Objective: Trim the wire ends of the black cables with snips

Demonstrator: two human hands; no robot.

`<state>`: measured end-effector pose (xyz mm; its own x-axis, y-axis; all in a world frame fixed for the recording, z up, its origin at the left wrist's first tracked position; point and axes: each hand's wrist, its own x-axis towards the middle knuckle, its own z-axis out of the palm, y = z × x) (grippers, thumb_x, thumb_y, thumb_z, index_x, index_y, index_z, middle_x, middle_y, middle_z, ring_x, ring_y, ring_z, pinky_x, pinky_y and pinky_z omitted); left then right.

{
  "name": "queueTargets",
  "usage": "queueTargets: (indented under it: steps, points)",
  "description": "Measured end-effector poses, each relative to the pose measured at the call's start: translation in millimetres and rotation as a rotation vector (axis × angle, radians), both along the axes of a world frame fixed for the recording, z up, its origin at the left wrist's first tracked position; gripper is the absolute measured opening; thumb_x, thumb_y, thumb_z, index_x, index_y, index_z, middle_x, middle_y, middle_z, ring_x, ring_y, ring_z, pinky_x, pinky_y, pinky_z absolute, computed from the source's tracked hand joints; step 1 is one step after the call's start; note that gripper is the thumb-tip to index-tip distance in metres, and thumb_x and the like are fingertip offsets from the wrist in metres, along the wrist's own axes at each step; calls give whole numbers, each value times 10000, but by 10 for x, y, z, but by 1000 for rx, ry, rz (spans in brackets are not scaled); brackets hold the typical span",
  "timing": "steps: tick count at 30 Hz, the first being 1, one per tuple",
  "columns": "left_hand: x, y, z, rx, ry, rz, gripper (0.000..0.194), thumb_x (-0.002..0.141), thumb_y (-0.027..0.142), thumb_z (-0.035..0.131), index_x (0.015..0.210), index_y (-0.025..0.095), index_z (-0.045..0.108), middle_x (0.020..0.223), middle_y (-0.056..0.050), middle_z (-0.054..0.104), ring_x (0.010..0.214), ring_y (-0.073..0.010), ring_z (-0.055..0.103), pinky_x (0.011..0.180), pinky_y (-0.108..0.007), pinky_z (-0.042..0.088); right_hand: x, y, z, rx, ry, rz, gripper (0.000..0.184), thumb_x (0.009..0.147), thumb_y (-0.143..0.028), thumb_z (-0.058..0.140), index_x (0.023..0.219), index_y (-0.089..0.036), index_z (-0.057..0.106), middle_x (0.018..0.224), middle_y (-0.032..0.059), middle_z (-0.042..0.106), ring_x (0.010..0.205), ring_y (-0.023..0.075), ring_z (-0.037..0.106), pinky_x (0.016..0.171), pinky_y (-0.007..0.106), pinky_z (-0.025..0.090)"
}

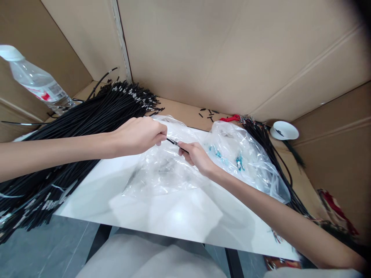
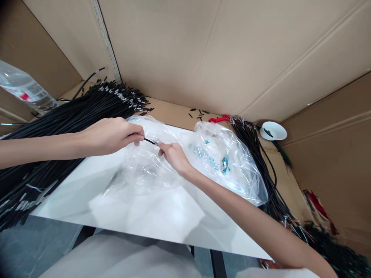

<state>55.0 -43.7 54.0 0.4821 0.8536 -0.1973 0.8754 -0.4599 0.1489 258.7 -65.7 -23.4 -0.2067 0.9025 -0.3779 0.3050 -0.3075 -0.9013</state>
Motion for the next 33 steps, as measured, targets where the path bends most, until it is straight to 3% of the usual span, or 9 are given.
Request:
queueTargets:
  steps: [14,19,27,33]
  points:
    - [92,-74,95,119,237,-74,302,984,305,399,899,235,680,753,-45,664,647,-214,616,600,-316,296,-27,-10,79,-198,184,-14,339,911,-326,541,609,-177,512,437,-93,210,423,68,128,437,278,97]
    - [96,-73,28,188,290,-142,280,960,247,423,957,236,703,791,-46,682,636,-198,615,584,-302,305,-63,20,83,-300,208,-29,336,933,-289,540,621,-184,471,471,-93,205,430,62,94,444,288,42]
    - [71,-100,-40,267,303,-309,237,868,40,507,915,204,671,749,-10,688,565,-164,569,486,-303,173,-74,-5,42,-312,224,-53,303,932,-235,535,642,-193,455,460,-94,197,430,66,90,452,280,46]
    - [56,-128,-81,290,303,-364,216,866,11,532,897,194,642,791,-5,708,670,-179,642,469,-310,150,-62,-12,-18,-335,244,-59,276,935,-242,521,668,-193,471,459,-98,199,418,66,93,434,270,53]
